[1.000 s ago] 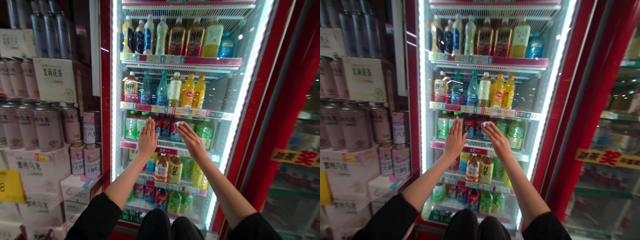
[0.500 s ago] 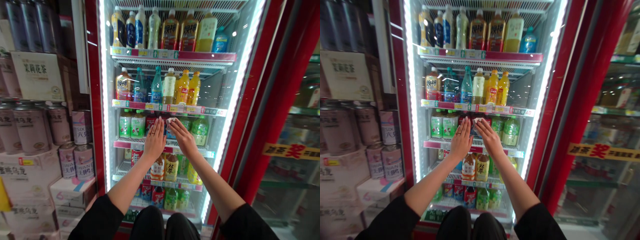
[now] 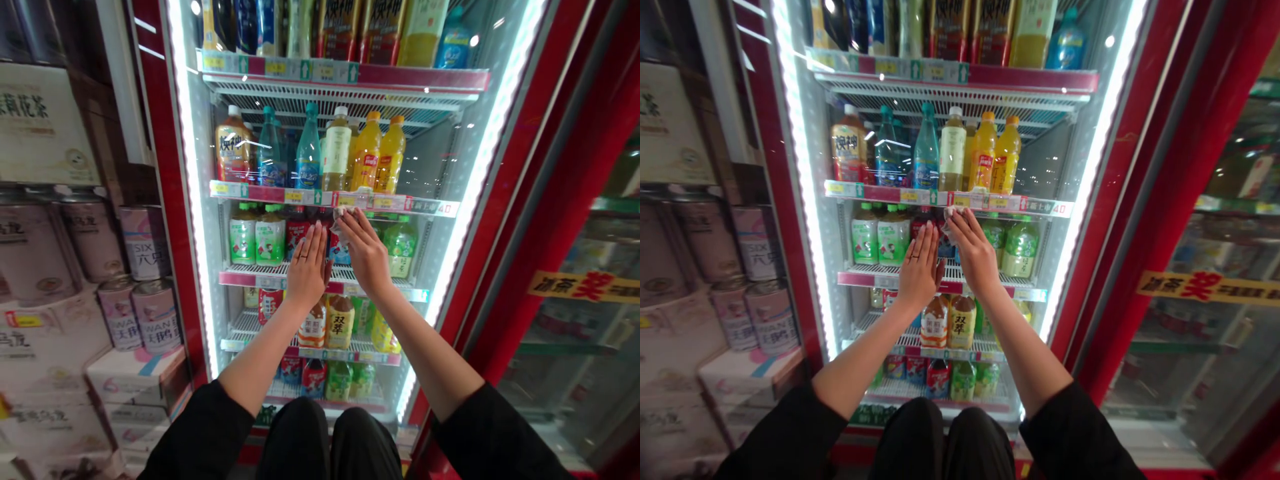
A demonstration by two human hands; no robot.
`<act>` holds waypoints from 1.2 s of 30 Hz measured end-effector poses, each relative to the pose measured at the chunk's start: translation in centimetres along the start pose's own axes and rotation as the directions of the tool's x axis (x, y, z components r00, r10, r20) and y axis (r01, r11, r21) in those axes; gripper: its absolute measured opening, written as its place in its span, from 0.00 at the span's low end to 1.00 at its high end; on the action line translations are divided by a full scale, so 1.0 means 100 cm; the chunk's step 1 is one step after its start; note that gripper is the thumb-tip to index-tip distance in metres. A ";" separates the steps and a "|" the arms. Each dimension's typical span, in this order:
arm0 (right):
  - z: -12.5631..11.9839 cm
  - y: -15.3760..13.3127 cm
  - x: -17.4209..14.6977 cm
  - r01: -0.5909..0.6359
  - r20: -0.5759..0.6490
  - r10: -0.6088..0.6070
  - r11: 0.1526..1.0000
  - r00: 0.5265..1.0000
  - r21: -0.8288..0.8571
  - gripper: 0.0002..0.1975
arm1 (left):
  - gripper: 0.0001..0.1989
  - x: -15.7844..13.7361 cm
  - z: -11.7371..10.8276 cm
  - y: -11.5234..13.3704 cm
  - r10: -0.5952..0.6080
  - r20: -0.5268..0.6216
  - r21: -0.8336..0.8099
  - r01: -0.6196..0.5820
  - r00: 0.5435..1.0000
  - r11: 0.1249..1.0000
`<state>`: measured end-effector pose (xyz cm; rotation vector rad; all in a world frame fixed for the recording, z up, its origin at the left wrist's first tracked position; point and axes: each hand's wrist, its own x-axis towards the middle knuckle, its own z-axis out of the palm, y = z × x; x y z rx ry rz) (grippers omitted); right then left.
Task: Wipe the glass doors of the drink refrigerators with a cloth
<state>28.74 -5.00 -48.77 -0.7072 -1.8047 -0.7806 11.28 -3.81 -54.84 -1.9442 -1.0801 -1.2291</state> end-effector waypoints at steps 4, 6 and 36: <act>-0.017 0.006 -0.022 0.071 0.148 -0.072 0.997 0.986 0.013 0.31 | 0.43 0.000 -0.003 -0.003 0.019 0.031 -0.004 -0.018 0.999 1.000; -0.031 0.015 -0.033 0.066 0.162 -0.065 0.998 0.985 0.003 0.30 | 0.43 0.001 -0.003 -0.002 0.009 0.040 -0.002 -0.009 0.999 1.000; -0.014 0.005 -0.005 -0.049 0.107 0.044 0.998 0.993 0.046 0.31 | 0.43 -0.002 -0.007 0.000 0.008 0.068 0.081 -0.013 0.998 0.997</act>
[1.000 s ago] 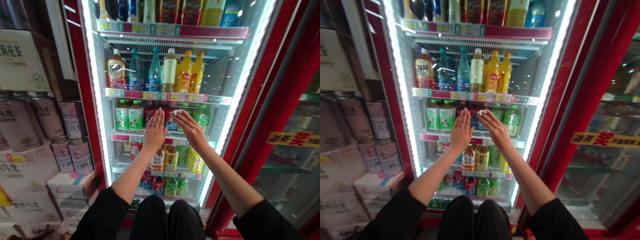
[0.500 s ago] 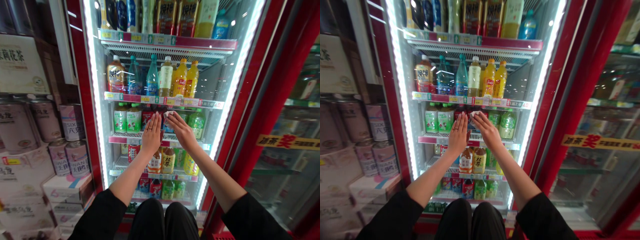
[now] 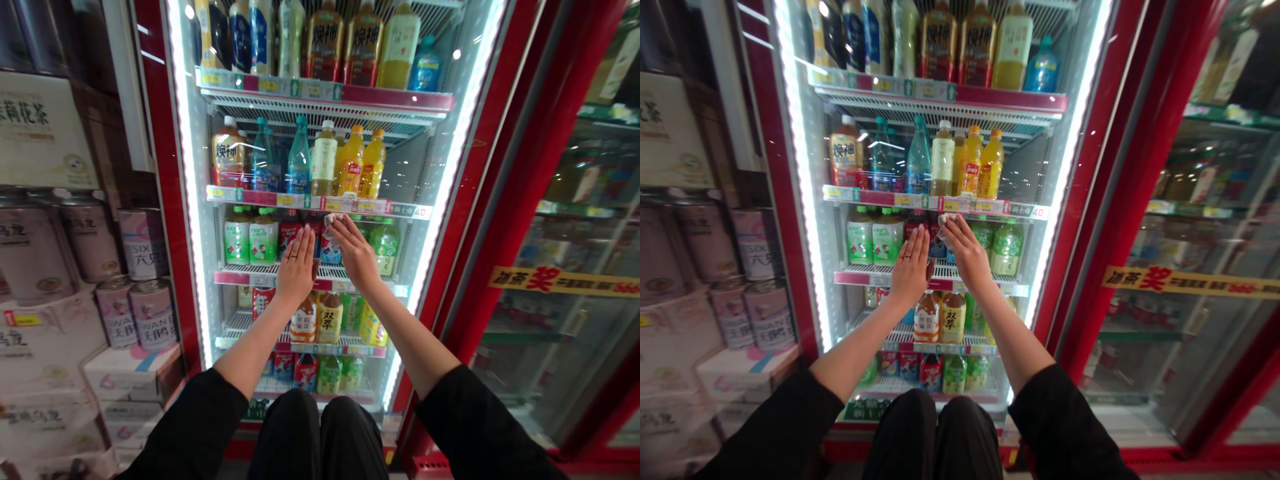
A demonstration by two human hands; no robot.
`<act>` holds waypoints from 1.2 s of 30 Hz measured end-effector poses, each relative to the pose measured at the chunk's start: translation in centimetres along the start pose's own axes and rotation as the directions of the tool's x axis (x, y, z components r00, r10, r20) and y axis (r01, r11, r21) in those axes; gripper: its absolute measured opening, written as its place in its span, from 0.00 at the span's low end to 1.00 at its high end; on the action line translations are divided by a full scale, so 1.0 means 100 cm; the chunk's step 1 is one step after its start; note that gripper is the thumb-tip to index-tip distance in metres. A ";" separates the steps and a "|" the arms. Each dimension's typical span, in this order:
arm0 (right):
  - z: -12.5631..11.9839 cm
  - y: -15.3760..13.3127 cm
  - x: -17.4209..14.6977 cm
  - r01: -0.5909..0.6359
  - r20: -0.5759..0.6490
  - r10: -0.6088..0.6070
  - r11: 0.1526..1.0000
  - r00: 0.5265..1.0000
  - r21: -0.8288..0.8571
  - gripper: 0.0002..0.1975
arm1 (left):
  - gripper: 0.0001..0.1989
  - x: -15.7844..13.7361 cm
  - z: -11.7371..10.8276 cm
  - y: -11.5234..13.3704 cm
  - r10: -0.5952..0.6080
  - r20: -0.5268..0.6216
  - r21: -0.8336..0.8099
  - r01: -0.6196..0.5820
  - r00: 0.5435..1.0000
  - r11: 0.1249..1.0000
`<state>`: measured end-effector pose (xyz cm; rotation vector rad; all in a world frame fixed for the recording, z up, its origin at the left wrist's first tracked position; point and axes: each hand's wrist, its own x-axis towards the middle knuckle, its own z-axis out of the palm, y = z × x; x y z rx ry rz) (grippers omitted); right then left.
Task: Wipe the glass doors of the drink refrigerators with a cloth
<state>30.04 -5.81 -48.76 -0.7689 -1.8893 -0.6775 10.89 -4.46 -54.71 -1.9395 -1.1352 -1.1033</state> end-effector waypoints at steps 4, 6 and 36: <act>-0.022 0.007 -0.026 0.018 0.125 -0.019 1.000 0.992 0.006 0.27 | 0.45 0.000 -0.003 -0.002 0.012 0.017 0.017 -0.012 1.000 1.000; -0.033 0.016 -0.033 -0.013 0.115 0.013 1.000 0.993 0.001 0.26 | 0.45 0.000 -0.004 -0.003 0.014 0.020 0.025 -0.015 1.000 1.000; -0.012 0.017 0.005 -0.094 -0.155 0.092 0.996 0.984 -0.003 0.26 | 0.45 0.018 0.012 0.031 0.065 0.013 -0.089 -0.064 0.998 0.994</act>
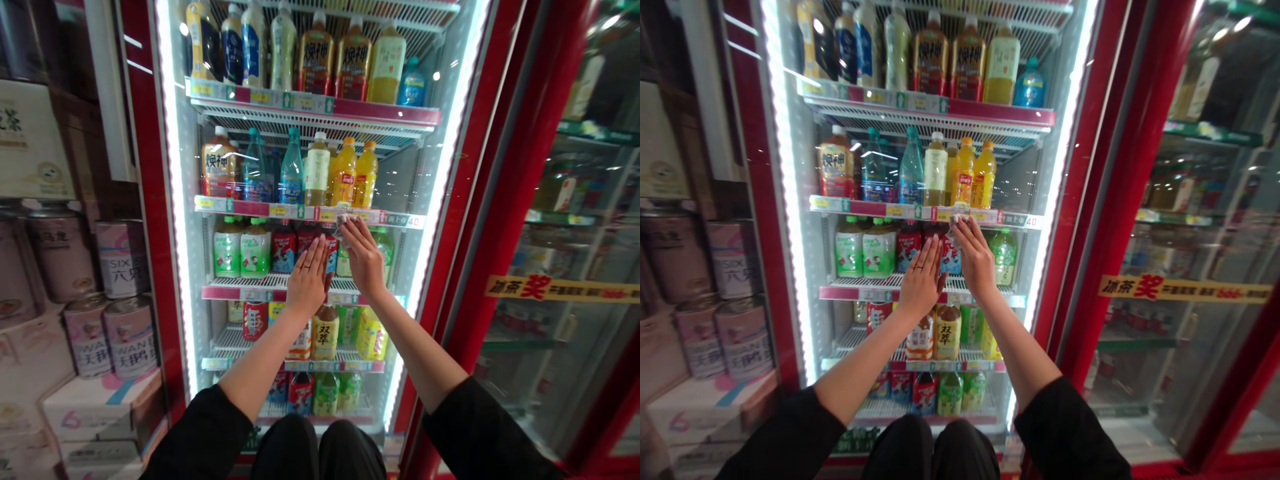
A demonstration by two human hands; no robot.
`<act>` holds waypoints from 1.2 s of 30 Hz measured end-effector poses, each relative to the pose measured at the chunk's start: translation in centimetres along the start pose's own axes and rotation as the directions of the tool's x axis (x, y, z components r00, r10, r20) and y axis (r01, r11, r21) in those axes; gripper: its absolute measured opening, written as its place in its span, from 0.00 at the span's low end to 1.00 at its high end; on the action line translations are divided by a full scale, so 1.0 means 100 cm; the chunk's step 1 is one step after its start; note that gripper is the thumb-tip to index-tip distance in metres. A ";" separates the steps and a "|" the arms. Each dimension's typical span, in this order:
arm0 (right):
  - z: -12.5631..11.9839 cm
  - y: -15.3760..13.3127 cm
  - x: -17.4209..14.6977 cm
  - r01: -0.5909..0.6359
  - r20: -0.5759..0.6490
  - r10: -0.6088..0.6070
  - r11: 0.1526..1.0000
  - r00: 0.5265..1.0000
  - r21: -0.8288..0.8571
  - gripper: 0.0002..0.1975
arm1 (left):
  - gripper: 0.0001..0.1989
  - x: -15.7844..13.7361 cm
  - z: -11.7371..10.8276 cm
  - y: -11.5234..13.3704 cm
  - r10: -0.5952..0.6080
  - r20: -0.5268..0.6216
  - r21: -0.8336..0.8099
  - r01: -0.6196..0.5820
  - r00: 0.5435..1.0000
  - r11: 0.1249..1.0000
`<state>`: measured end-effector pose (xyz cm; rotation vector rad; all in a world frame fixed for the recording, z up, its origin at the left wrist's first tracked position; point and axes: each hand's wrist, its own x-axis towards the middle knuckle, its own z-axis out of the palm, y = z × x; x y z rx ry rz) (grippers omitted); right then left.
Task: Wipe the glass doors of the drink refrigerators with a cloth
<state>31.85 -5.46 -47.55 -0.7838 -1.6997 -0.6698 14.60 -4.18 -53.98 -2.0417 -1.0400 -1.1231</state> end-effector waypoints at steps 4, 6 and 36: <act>-0.010 0.000 -0.018 0.082 0.154 -0.083 0.997 0.985 0.014 0.25 | 0.44 0.000 -0.002 0.000 0.001 0.024 -0.012 -0.001 1.000 1.000; -0.022 0.006 -0.033 0.089 0.208 -0.090 0.996 0.974 0.018 0.25 | 0.43 0.000 -0.002 0.000 -0.003 0.042 -0.014 0.003 0.999 1.000; -0.020 0.011 -0.011 -0.092 0.007 0.092 0.995 0.996 -0.050 0.24 | 0.44 -0.002 0.003 0.000 0.006 -0.012 0.009 -0.006 1.000 1.000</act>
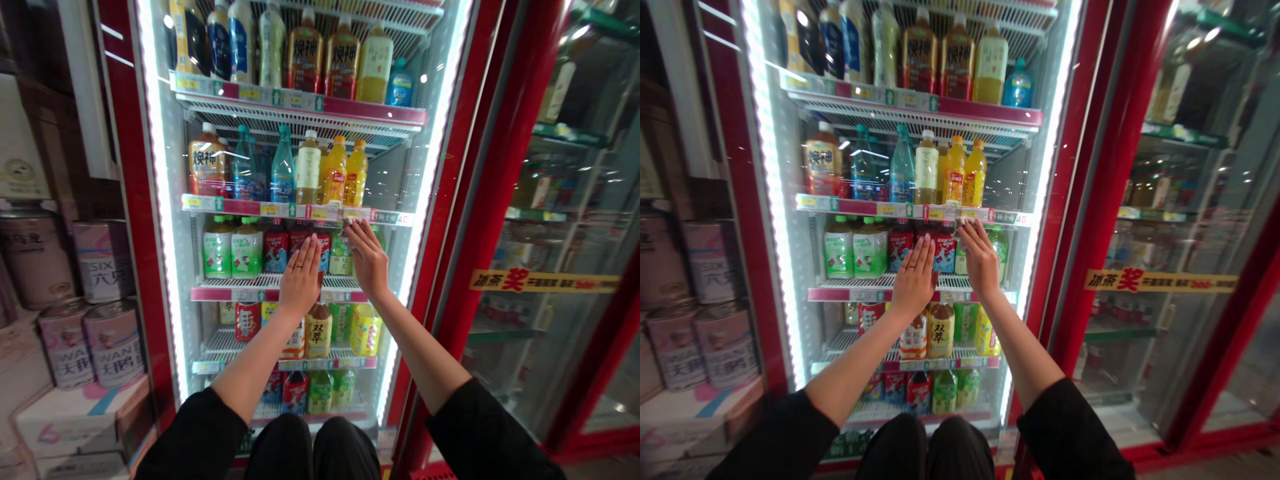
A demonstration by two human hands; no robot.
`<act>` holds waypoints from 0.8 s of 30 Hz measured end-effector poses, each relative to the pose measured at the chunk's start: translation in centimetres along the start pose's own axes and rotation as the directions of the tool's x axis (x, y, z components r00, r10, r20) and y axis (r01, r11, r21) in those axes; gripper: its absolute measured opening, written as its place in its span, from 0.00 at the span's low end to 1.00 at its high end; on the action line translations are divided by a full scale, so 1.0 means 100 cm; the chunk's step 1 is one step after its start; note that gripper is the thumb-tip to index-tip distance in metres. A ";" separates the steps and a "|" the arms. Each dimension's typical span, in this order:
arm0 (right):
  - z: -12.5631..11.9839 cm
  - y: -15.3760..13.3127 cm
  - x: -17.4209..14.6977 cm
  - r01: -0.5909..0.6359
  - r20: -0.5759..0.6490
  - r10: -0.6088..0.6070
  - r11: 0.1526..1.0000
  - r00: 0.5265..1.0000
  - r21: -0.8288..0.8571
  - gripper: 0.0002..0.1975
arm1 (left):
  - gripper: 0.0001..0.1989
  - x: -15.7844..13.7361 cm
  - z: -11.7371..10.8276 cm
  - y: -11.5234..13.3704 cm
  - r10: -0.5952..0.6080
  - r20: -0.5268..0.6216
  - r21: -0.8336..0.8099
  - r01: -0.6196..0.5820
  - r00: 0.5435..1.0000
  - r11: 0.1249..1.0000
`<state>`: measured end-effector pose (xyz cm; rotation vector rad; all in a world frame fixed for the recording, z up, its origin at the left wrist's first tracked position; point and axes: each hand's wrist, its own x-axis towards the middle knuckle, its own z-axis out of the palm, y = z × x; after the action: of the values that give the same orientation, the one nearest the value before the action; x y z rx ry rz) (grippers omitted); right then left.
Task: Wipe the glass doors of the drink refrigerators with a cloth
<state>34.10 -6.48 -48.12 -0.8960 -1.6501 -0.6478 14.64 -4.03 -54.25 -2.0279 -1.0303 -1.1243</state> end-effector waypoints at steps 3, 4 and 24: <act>0.011 -0.013 0.000 0.033 0.064 -0.034 0.999 0.997 0.011 0.26 | 0.44 0.000 -0.001 -0.002 0.014 0.011 -0.006 -0.014 1.000 1.000; 0.011 -0.014 -0.004 0.067 0.108 -0.069 0.998 0.992 0.020 0.27 | 0.43 -0.001 -0.002 -0.003 0.017 0.016 -0.002 -0.017 1.000 1.000; 0.011 -0.010 -0.009 0.113 0.188 -0.120 0.992 0.975 0.048 0.30 | 0.43 -0.001 -0.001 -0.002 0.001 -0.007 -0.011 -0.001 1.000 1.000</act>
<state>32.82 -6.38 -49.20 -0.8604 -1.8915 -0.6240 14.35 -4.04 -54.30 -2.0317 -1.0222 -1.1377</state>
